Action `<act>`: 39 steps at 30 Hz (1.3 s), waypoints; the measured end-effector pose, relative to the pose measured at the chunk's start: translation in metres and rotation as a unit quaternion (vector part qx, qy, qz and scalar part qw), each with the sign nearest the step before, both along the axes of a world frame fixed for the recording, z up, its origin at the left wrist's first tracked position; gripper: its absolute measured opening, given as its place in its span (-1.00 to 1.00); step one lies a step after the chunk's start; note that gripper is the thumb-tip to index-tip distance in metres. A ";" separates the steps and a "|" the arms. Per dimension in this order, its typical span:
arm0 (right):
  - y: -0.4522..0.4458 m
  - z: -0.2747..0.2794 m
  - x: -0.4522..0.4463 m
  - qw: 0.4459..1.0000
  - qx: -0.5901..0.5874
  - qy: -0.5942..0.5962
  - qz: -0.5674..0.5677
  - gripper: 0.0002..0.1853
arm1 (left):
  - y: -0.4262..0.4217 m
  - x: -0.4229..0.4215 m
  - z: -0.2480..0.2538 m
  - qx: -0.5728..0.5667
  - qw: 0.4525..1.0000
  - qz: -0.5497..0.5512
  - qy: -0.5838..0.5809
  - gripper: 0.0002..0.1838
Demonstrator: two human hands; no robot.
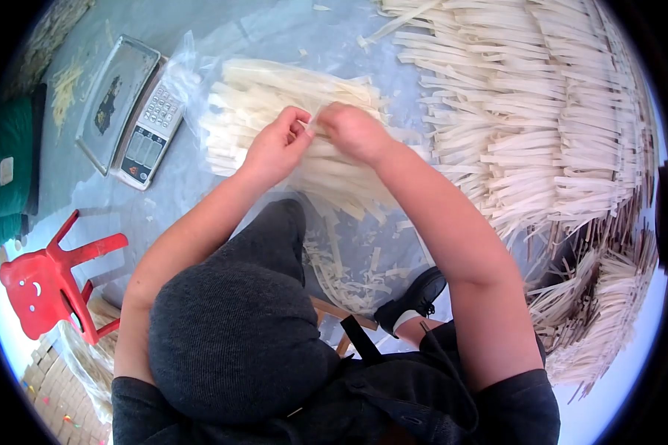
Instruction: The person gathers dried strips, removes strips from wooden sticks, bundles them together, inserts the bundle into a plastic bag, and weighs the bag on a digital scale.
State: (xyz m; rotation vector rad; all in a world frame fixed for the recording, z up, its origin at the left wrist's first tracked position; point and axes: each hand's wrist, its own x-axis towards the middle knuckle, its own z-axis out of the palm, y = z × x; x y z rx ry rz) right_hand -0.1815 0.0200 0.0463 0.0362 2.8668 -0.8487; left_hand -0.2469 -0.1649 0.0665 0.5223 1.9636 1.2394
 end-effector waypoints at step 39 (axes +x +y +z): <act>0.028 0.008 0.078 0.798 -0.431 0.000 -0.421 -0.24 | -0.140 -0.095 -0.036 -0.058 0.938 0.311 -0.141 -0.15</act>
